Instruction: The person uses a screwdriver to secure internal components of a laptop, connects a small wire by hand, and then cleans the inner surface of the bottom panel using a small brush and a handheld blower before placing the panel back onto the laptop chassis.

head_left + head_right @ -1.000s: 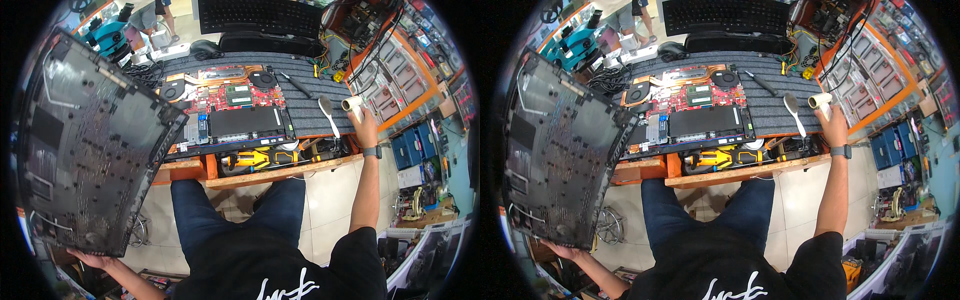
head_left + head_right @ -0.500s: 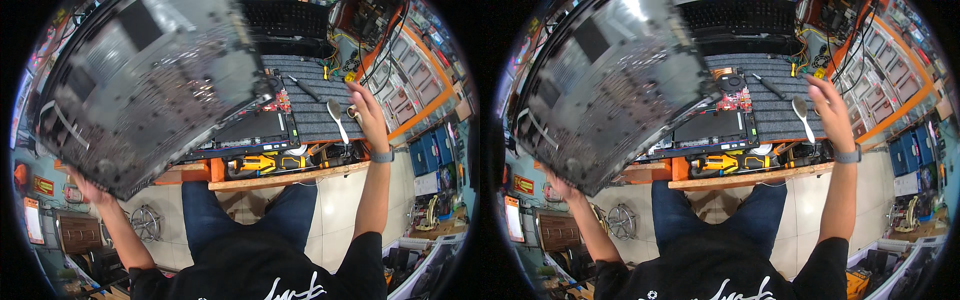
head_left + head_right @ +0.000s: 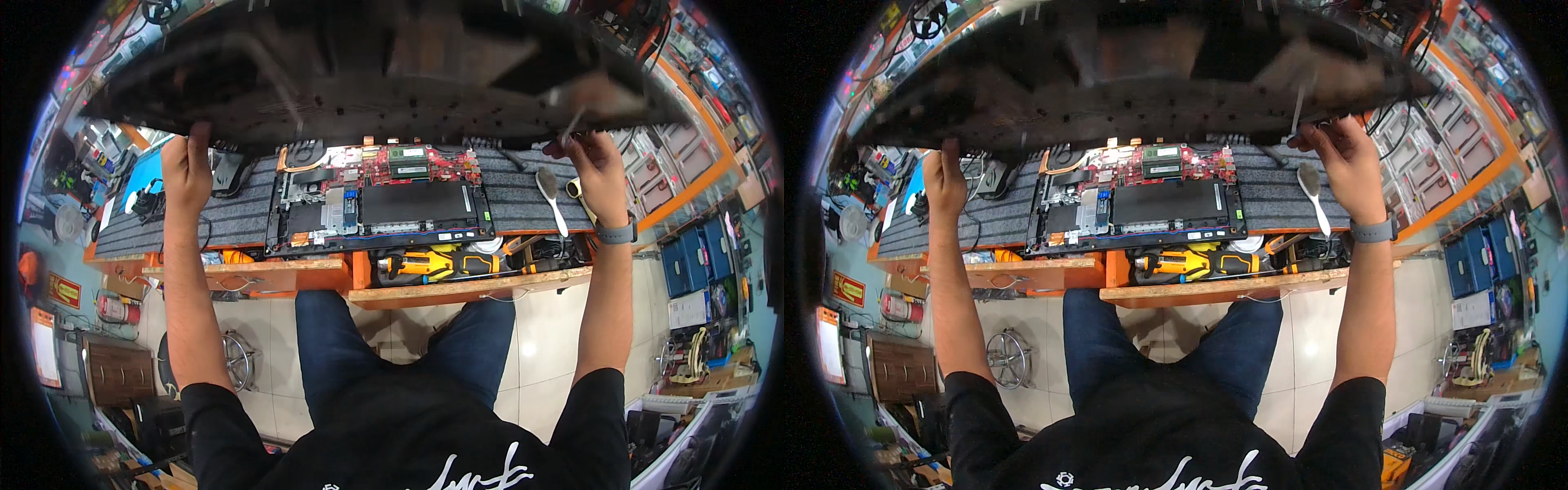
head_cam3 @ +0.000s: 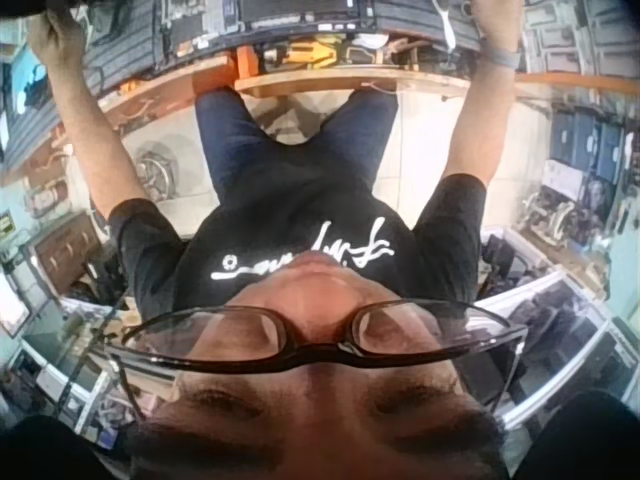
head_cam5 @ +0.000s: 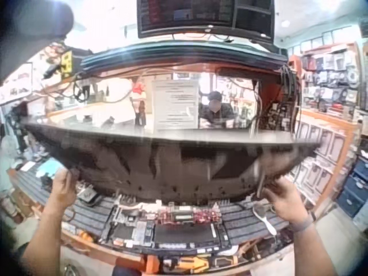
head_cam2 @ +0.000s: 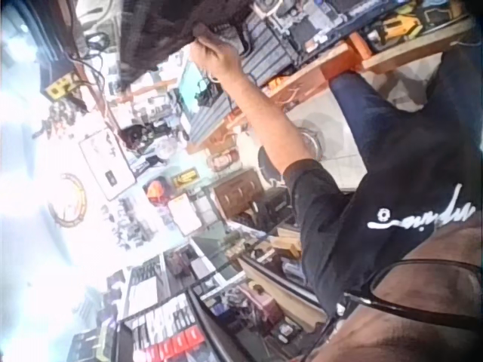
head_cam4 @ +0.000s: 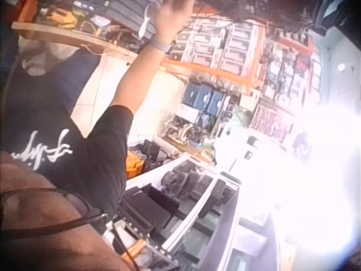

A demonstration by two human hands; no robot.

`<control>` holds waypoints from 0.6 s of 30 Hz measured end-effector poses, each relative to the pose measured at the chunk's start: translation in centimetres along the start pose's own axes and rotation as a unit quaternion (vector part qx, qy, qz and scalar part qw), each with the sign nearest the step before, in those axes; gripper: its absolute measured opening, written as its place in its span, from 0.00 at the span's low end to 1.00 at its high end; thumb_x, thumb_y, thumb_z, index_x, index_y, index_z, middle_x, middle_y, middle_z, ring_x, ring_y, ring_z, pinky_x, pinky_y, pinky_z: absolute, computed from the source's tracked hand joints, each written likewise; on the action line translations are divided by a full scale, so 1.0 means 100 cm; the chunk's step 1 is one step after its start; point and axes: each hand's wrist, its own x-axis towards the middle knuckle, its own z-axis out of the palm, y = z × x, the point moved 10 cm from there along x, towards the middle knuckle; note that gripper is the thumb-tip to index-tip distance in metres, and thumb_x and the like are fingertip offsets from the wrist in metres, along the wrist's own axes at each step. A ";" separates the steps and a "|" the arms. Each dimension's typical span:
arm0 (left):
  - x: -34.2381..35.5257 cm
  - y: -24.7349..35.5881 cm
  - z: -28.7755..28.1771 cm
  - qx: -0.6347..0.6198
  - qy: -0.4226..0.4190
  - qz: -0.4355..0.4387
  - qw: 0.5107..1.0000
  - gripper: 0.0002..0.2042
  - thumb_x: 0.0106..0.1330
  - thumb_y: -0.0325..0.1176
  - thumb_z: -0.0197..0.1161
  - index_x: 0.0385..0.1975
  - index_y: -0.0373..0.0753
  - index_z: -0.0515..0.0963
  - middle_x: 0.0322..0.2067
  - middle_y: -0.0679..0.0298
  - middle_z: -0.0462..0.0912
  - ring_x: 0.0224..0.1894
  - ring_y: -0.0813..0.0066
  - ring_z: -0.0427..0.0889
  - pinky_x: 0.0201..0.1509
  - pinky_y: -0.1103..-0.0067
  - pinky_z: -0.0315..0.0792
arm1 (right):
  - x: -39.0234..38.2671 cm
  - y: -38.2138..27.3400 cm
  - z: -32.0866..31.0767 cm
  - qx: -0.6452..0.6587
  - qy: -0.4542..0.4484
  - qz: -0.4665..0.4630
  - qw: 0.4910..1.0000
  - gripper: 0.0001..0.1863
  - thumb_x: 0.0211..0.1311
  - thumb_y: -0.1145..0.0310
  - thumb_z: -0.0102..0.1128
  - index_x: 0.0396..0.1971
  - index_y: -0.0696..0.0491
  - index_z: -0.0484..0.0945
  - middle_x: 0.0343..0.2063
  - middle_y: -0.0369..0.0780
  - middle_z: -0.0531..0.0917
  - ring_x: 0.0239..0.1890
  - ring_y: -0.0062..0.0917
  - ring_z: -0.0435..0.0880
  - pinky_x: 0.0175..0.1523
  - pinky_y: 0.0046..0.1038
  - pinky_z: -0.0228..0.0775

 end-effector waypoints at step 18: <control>-0.008 -0.010 0.013 0.000 -0.081 -0.028 0.996 0.18 0.63 0.32 0.62 0.53 0.39 0.81 0.49 0.59 0.85 0.49 0.64 0.85 0.55 0.75 0.76 | 0.002 0.016 0.026 0.420 -0.050 0.179 0.888 0.31 0.72 0.56 0.47 0.65 0.64 0.68 0.58 0.48 0.79 0.56 0.29 0.81 0.62 0.29 0.72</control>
